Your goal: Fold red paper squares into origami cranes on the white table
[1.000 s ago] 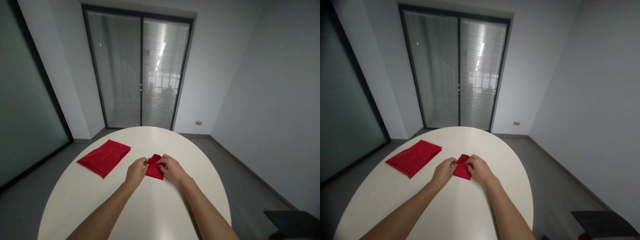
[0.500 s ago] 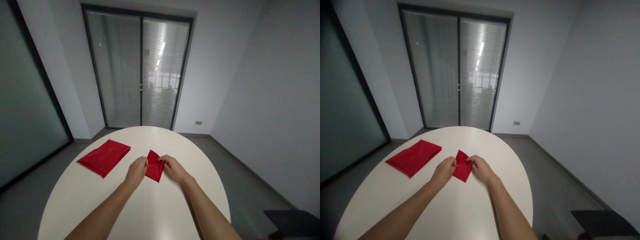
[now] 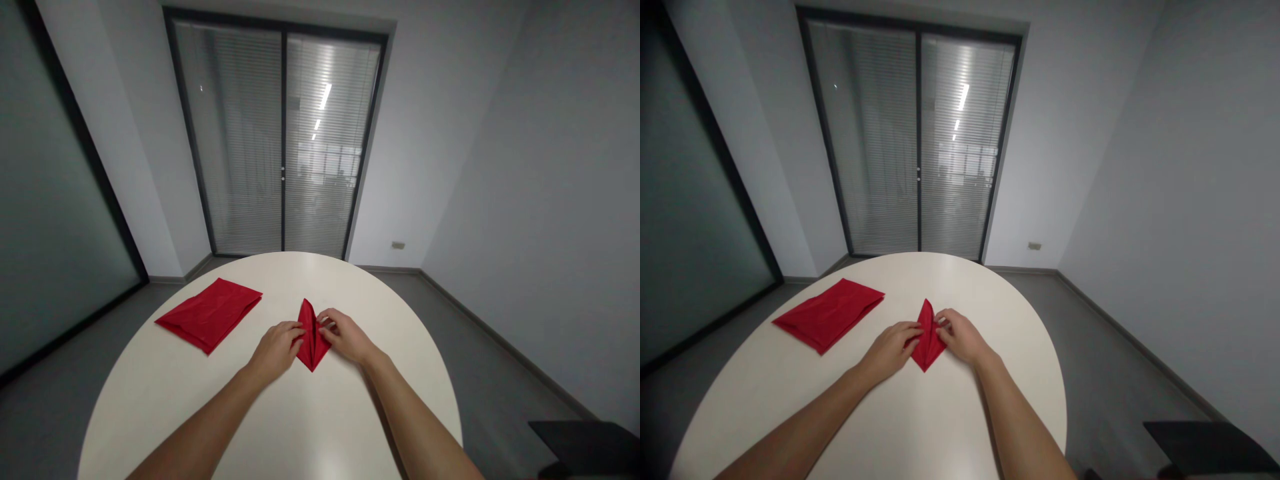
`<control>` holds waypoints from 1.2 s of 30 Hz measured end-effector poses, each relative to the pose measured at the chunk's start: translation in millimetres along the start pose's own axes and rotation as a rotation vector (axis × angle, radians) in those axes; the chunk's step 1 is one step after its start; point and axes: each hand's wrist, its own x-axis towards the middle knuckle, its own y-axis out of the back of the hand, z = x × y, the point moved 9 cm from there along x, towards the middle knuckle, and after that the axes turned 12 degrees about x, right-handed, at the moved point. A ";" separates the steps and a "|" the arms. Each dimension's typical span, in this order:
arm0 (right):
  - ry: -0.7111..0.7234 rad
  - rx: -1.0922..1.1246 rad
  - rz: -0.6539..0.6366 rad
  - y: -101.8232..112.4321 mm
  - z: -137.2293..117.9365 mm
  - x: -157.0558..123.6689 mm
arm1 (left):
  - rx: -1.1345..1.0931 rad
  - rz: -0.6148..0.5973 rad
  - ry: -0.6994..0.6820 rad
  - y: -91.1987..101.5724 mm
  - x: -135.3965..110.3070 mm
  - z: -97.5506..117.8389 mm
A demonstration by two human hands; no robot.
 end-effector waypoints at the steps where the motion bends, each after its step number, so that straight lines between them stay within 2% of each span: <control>1: 0.000 -0.013 -0.003 -0.1 1.4 0.1 | 0.000 -0.003 0.000 -0.8 0.0 -0.3; 8: -0.013 -0.074 -0.020 -0.7 4.0 -0.5 | -0.030 0.012 -0.009 4.3 -3.4 3.3; 14: 0.013 -0.184 -0.109 -8.0 -3.2 1.7 | -0.033 0.044 0.015 11.4 -5.1 9.1; 22: 0.051 -0.390 -0.249 -22.2 -18.7 -2.4 | 0.013 0.006 -0.048 -1.1 -6.0 11.0; 29: -0.115 -0.469 -0.301 -30.0 -0.8 -7.6 | 0.035 -0.019 -0.073 -5.5 -7.9 12.2; 33: -0.029 -0.439 -0.263 -22.8 -5.0 -5.6 | 0.008 -0.036 -0.127 -1.4 -9.9 17.5; 36: -0.043 -0.411 -0.247 -17.4 4.1 -4.4 | -0.011 -0.045 -0.162 3.8 -11.4 21.9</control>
